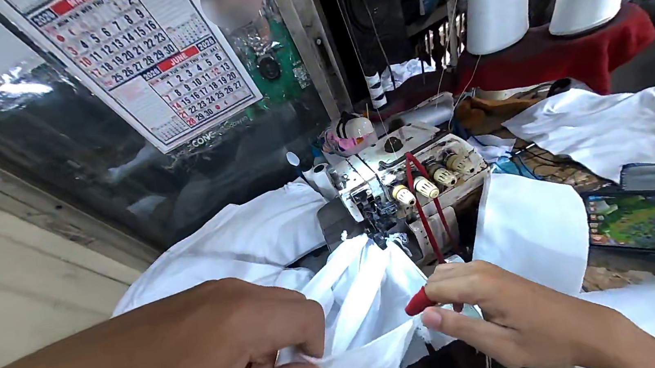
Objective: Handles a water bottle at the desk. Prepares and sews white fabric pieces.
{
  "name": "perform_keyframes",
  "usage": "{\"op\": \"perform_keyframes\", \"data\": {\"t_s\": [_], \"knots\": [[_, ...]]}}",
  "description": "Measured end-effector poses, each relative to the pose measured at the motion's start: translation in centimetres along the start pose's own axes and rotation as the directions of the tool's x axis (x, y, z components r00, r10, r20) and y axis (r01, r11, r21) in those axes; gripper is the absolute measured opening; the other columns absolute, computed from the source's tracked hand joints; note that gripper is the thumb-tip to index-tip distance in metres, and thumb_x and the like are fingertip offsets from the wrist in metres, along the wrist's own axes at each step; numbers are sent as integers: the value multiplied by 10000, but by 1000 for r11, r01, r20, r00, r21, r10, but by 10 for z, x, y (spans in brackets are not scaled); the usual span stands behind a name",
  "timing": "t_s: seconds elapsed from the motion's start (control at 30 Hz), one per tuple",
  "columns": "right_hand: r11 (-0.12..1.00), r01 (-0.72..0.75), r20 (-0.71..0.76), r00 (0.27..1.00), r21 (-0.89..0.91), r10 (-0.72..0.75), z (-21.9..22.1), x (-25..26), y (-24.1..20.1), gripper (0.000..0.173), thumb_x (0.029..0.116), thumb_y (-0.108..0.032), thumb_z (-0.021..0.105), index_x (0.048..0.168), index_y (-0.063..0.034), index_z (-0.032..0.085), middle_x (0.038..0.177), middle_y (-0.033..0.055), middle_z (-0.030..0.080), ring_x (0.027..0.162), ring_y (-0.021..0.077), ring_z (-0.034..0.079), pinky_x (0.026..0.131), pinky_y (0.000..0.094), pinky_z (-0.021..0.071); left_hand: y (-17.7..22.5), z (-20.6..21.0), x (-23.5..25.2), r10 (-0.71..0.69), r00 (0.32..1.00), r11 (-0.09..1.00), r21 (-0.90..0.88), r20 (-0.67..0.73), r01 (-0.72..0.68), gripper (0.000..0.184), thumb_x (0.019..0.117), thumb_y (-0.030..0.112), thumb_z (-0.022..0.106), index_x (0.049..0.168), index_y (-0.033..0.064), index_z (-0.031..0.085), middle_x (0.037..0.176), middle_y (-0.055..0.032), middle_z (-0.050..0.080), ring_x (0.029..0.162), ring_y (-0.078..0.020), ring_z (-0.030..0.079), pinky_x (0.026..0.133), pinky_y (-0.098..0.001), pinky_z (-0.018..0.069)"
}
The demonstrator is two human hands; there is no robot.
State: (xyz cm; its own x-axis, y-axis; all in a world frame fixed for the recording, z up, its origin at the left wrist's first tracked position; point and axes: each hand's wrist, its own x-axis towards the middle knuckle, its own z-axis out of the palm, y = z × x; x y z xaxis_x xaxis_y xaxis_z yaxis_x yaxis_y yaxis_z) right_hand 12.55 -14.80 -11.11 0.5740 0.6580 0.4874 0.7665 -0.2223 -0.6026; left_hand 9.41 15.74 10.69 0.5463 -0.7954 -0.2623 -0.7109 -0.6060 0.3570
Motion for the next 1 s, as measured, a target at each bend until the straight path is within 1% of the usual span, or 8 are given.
{"op": "perform_keyframes", "data": {"t_s": [0.13, 0.3, 0.43, 0.6, 0.7, 0.77, 0.87, 1.0], "knots": [[999, -1, -17, 1000, 36, 1, -4, 0, -5, 422, 1103, -422, 407, 1126, -147, 726, 927, -25, 699, 883, 91, 650, 783, 328, 542, -11, 8, -2, 45, 998, 999, 7, -36, -45, 240, 1026, 403, 586, 1022, 203, 719, 805, 124, 640, 659, 52, 574, 548, -149, 501], [996, -94, -101, 991, -3, 93, -5, 37, -21, 443, 1038, -284, 564, 1478, -277, 509, 1040, -88, 697, 626, -1, 595, 557, 222, 561, -6, 12, 1, 77, 997, 996, 48, -22, -75, 266, 1033, 419, 551, 1003, 214, 717, 821, 133, 645, 695, 66, 590, 577, -147, 514], [999, 52, -16, 999, 8, -52, -2, 65, -28, 287, 980, -262, 681, 1258, -197, 656, 947, -121, 724, 554, -29, 540, 510, 185, 502, -8, 12, -4, 93, 995, 995, 48, -32, -91, 257, 1032, 406, 556, 990, 210, 716, 813, 138, 640, 689, 73, 583, 566, -134, 506], [990, -18, -7, 1000, 142, 19, -17, 37, -13, 244, 975, -295, 708, 1207, -217, 711, 938, -127, 749, 657, -26, 631, 541, 150, 520, -22, 14, -17, -15, 990, 997, 75, -141, 26, 266, 1025, 474, 548, 962, 275, 712, 788, 186, 621, 665, 83, 574, 545, -128, 498], [998, 64, -14, 998, 24, -63, -17, 14, -8, 257, 1028, -362, 605, 1146, -187, 752, 912, -96, 696, 815, -2, 626, 691, 198, 534, -22, 12, -13, -47, 981, 989, 128, -189, 72, 275, 1015, 505, 542, 927, 305, 709, 739, 202, 612, 626, 84, 572, 510, -128, 493], [984, 98, -82, 990, -146, -111, -11, -5, -14, 275, 1012, -423, 621, 1040, -185, 755, 904, -75, 706, 1014, 93, 643, 908, 334, 528, -22, 6, -14, -47, 974, 981, 175, -222, 87, 276, 1009, 512, 545, 905, 310, 701, 715, 201, 608, 605, 79, 572, 494, -137, 500], [965, 5, -294, 952, -261, -85, 13, -21, -14, 272, 978, -384, 682, 847, -146, 692, 733, -31, 623, 842, 135, 608, 793, 344, 484, -24, -1, -7, -83, 962, 943, 291, -261, 161, 260, 1018, 515, 508, 937, 329, 671, 638, 199, 583, 520, 62, 553, 422, -173, 480], [986, -160, -129, 978, 56, 166, 27, -15, -2, 330, 1045, -417, 565, 938, -138, 706, 755, -23, 542, 647, 54, 537, 548, 223, 462, -29, -4, 33, -380, 906, 744, 522, -185, 418, 255, 1016, 507, 541, 911, 293, 633, 619, 118, 543, 540, -64, 561, 471, -333, 484]]}}
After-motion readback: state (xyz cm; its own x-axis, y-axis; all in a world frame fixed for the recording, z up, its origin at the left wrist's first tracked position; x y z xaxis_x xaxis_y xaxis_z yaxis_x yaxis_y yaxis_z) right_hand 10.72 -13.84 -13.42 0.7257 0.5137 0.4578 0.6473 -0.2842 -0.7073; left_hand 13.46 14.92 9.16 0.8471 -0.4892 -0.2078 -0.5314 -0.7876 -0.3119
